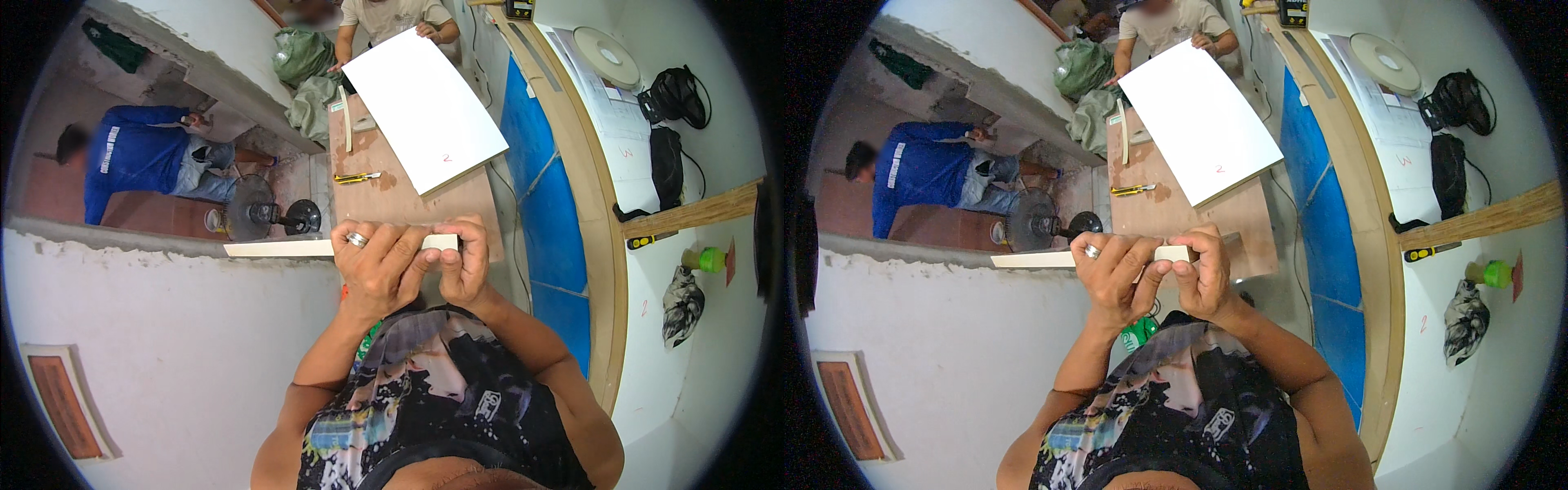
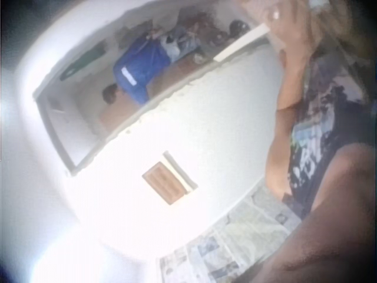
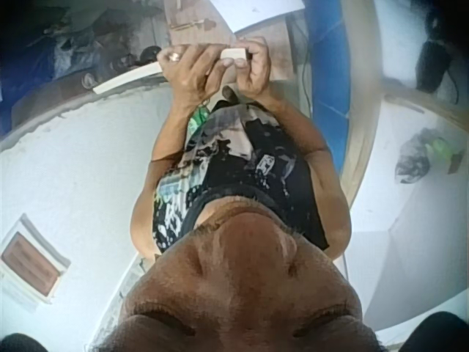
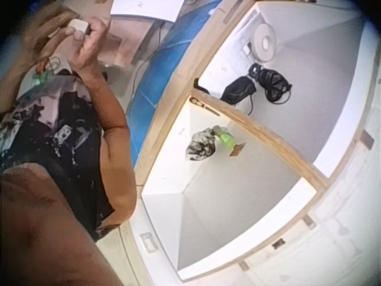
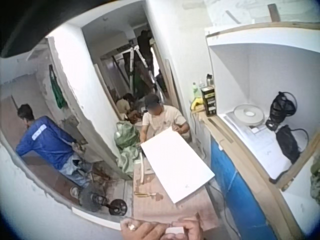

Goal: The person assembles a white curved cabinet door by applying a thin wooden strip to its edge. They use a utility knife to cut the strip and a small block to press it into place, working alongside another person in a room under renovation.

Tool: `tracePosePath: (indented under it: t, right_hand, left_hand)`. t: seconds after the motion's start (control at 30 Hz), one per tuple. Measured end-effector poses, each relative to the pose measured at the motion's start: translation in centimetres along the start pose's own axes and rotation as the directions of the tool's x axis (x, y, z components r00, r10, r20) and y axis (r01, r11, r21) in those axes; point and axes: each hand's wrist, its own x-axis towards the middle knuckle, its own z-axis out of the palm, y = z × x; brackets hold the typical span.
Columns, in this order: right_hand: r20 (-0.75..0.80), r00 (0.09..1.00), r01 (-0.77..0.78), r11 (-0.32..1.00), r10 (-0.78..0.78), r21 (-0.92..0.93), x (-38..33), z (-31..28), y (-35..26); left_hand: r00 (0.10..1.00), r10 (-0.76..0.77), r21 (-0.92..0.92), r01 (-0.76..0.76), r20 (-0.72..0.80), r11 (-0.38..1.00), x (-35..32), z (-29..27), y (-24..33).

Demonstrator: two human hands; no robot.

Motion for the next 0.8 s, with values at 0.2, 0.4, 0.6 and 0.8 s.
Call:
tracePosePath:
  t: [0.2, 0.4, 0.6, 0.8]
  right_hand:
    - [0.037, 0.999, -0.036, 0.998, 0.035, 0.052, -0.3, -0.4, 0.1]
    - [0.116, 0.989, -0.115, 0.966, 0.09, 0.23, 0.9, -1.3, -0.2]
    - [0.125, 0.939, -0.345, 0.867, 0.322, 0.359, 2.5, -1.2, -1.0]
    - [-0.026, 0.977, -0.197, 0.939, 0.213, 0.282, 3.3, -0.2, -0.4]
  left_hand:
    - [1.0, -0.007, 0.049, 0.006, 0.006, 0.999, -0.6, -0.1, 0.2]
    - [0.996, 0.083, 0.078, -0.082, -0.011, 0.994, -0.4, 0.2, -0.4]
    - [0.987, 0.155, 0.062, -0.152, -0.038, 0.986, 0.4, 0.6, -1.1]
    - [0.997, 0.07, -0.066, -0.067, 0.037, 0.996, 1.7, -0.2, -1.0]
